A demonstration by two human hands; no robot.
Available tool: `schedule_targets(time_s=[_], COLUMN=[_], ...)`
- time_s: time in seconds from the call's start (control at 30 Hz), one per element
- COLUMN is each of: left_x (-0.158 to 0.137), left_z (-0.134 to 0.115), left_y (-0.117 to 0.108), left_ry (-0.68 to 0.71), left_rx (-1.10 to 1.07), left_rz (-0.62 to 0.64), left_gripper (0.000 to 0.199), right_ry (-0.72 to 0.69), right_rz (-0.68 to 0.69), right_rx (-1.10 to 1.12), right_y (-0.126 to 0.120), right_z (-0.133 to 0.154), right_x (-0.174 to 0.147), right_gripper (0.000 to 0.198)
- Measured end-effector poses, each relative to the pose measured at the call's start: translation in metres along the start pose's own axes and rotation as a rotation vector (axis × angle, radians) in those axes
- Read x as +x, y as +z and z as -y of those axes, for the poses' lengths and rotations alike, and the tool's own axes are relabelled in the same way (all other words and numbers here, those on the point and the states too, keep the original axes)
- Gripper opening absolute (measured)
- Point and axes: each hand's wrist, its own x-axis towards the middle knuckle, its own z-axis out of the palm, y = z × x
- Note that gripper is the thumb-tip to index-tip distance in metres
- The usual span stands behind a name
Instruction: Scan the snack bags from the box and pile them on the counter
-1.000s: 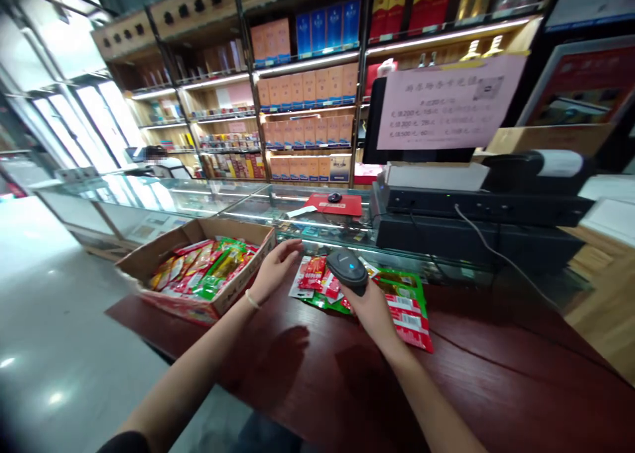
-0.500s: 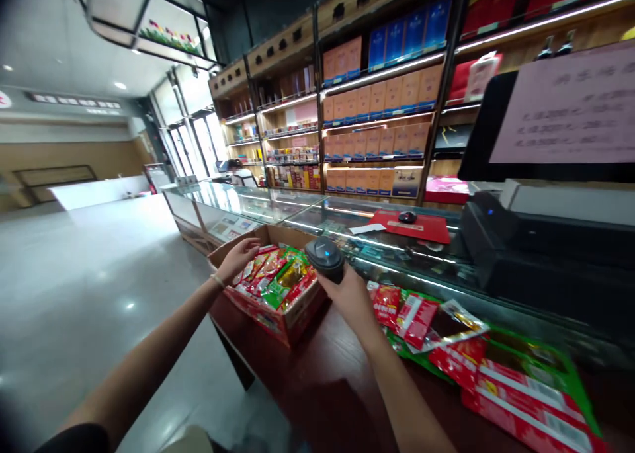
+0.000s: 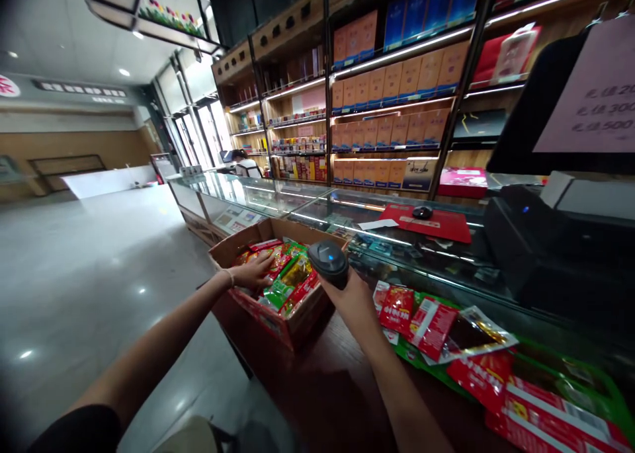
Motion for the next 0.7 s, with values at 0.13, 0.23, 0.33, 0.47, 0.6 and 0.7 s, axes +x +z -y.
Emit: schedule_targets(time_s=[0.13,0.23,0.33,0.47,0.6,0.7], left_x=[-0.001,-0.004,-0.010,-0.014,-0.011,-0.006], left_z=[-0.009,-0.020,-0.031,-0.039,-0.045,-0.062], left_y=[-0.003,-0.005,-0.008,-0.016,-0.023,-0.020], left_ry=[0.066,0.072,0.085,0.021,-0.110,-0.170], left_rx=[0.127,0.238,0.308,0.185,-0.155,-0.493], left_rz=[0.079,0.089,-0.011,-0.384,-0.634,-0.610], left_gripper=[0.032,0.008,0.010,0.019,0.016,0.020], right_ry=[0.004,0.021,0.019,-0.020,-0.019,-0.016], right_rz=[0.001,0.013,0.019,-0.010,-0.040,-0.067], right_rx=[0.016,0.018,0.040,0.057,0.059,0.061], right_y=[0.000,0.000,-0.002,-0.010,-0.023,-0.038], right_z=[0.000,0.002,0.006,0.014,0.020,0.021], right_x=[0.000,-0.001,-0.003,-0.006,-0.009,-0.013], right_gripper=[0.042,0.042,0.042,0.041,0.042,0.042])
